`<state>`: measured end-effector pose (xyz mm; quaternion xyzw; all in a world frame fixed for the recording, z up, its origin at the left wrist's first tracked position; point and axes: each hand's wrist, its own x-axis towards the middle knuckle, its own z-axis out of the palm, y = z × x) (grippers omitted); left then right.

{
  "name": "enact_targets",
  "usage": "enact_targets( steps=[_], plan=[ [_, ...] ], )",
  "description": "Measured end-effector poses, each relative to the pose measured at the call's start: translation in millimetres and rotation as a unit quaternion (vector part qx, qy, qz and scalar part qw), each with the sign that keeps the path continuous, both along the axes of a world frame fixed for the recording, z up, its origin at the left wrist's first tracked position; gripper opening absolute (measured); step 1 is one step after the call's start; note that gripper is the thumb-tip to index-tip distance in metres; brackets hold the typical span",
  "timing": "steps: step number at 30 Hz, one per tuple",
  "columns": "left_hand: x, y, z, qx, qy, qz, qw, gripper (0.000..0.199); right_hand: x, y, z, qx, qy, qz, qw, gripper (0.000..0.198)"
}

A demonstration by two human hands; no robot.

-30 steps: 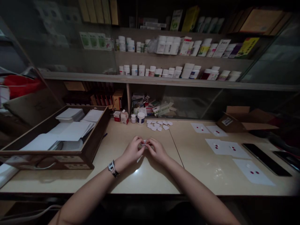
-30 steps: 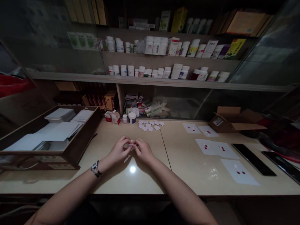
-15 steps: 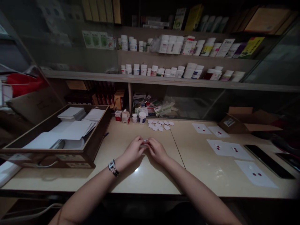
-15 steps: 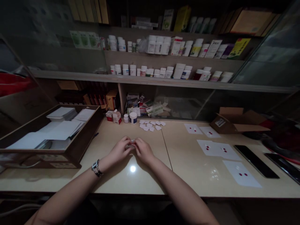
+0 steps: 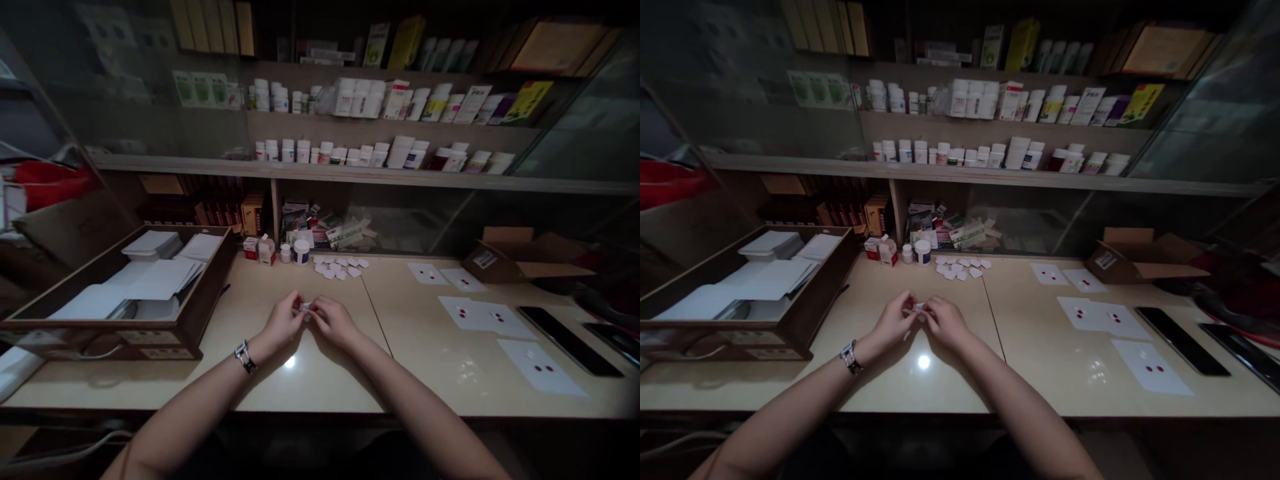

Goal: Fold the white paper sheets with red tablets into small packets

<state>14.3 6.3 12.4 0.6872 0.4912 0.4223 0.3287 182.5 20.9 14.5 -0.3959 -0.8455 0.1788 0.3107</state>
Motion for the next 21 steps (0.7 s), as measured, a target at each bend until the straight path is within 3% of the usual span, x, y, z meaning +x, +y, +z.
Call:
enact_targets(
  steps=[3,6,10,14,18,21],
  plan=[
    [-0.2,1.8,-1.4,-0.017,-0.033,-0.003,0.999,0.012,0.4,0.0,-0.2,-0.005,0.005,0.001,1.0,0.009],
    [0.4,4.1,-0.7,-0.034,-0.073,0.006,0.997,0.019,-0.9,2.4,-5.7,-0.053,0.094,-0.012,0.994,0.005],
    [3.1,5.2,4.1,-0.078,-0.125,0.027,0.989,0.021,-4.9,8.4,-16.4,-0.181,0.276,-0.029,0.944,0.032],
    [4.8,7.0,6.0,-0.152,-0.182,0.023,0.971,0.024,-7.0,13.3,-21.5,-0.29,0.331,-0.031,0.897,0.032],
    [4.6,11.6,2.1,-0.206,-0.224,0.019,0.953,0.032,-7.2,14.8,-21.9,-0.343,0.36,-0.052,0.866,0.036],
    [4.2,13.7,-0.1,-0.236,-0.262,0.019,0.935,0.037,-7.3,15.2,-20.1,-0.35,0.372,-0.069,0.857,0.036]
  ],
)
